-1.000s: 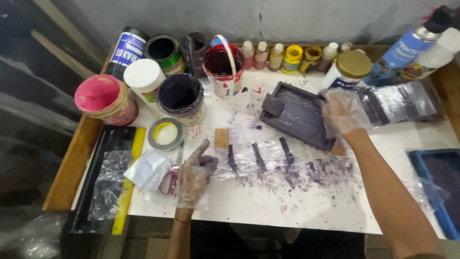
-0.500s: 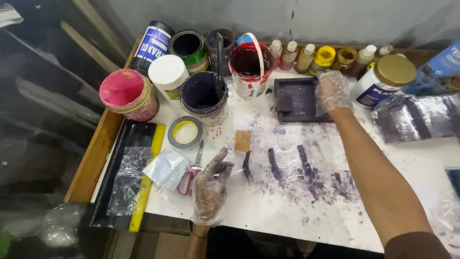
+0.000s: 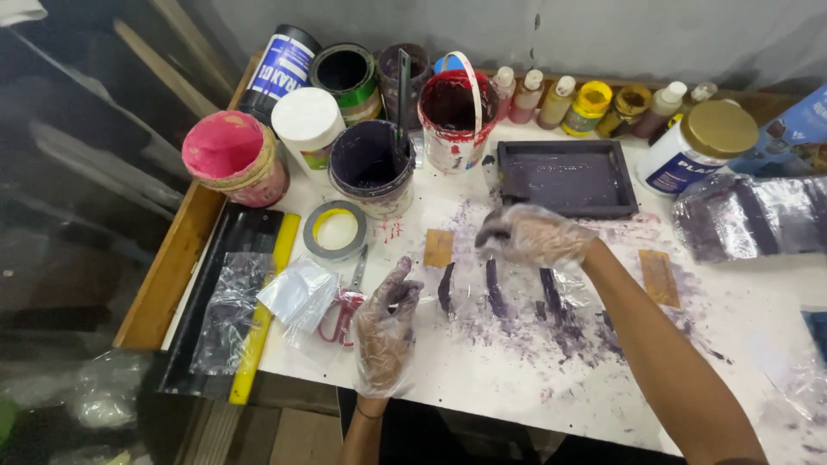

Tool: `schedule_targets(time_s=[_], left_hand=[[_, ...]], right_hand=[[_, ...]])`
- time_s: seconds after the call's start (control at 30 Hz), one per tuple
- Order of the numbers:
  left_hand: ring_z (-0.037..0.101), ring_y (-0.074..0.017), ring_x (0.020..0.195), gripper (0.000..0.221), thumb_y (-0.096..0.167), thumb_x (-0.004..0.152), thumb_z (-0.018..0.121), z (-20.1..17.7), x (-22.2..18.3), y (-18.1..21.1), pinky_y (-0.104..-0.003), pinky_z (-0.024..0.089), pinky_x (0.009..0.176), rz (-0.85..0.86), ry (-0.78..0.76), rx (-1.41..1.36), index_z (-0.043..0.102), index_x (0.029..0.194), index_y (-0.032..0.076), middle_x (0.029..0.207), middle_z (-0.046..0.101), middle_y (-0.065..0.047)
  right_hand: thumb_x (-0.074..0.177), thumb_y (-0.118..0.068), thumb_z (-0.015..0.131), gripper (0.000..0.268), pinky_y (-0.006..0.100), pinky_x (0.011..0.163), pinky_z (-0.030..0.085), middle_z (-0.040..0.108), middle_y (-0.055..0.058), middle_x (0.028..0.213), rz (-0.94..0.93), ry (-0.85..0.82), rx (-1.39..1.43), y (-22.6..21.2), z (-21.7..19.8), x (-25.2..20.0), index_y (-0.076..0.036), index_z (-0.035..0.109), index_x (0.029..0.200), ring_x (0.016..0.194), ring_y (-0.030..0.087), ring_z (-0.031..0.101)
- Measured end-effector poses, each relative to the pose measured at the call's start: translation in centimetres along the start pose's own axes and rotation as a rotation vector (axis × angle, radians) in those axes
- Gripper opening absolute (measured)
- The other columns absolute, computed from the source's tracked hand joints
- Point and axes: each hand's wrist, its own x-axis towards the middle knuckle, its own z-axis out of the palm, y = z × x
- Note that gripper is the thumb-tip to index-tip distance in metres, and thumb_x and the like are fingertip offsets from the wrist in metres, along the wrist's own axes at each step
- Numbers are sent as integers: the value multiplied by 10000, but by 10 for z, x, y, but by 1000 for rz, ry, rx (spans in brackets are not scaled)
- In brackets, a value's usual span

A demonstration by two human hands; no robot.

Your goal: Preparing a printing tray by applying plastic film and securing it with adhesive tape.

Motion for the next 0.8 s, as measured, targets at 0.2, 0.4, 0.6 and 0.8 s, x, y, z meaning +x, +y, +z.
schedule_targets(time_s=[0.2,0.4,0.6,0.8], left_hand=[[787,-152,916,413,29,885,724,-3,-3,-2,-249,651,896,-105,37,-16,663,1291,70,1010,803,-91],[758,-237,956,436,-11,909,695,-5,0,13,-382,607,919,-457,34,15,701,1309,163,983,793,-132],[756,-234,938,388,25,923,687,-5,-5,2,-399,615,906,-416,34,83,712,1287,156,972,791,-121],[758,-200,870,386,41,896,709,3,-2,3,-342,649,792,-457,65,92,725,1261,168,961,795,-109]], right_hand=[[940,-427,617,205,263,913,564,646,-32,959,8,-204,-331,67,10,11,-255,687,1027,875,134,620],[1041,-387,486,418,350,1169,413,689,75,1291,409,-256,-563,26,-6,-17,-110,593,1335,1282,190,622],[831,-463,686,432,333,998,528,765,14,1075,350,-114,-480,96,-13,-43,-217,718,1185,1113,175,715],[764,-465,764,445,325,900,594,815,63,948,371,46,-260,85,-21,-74,-183,799,1106,1008,195,771]])
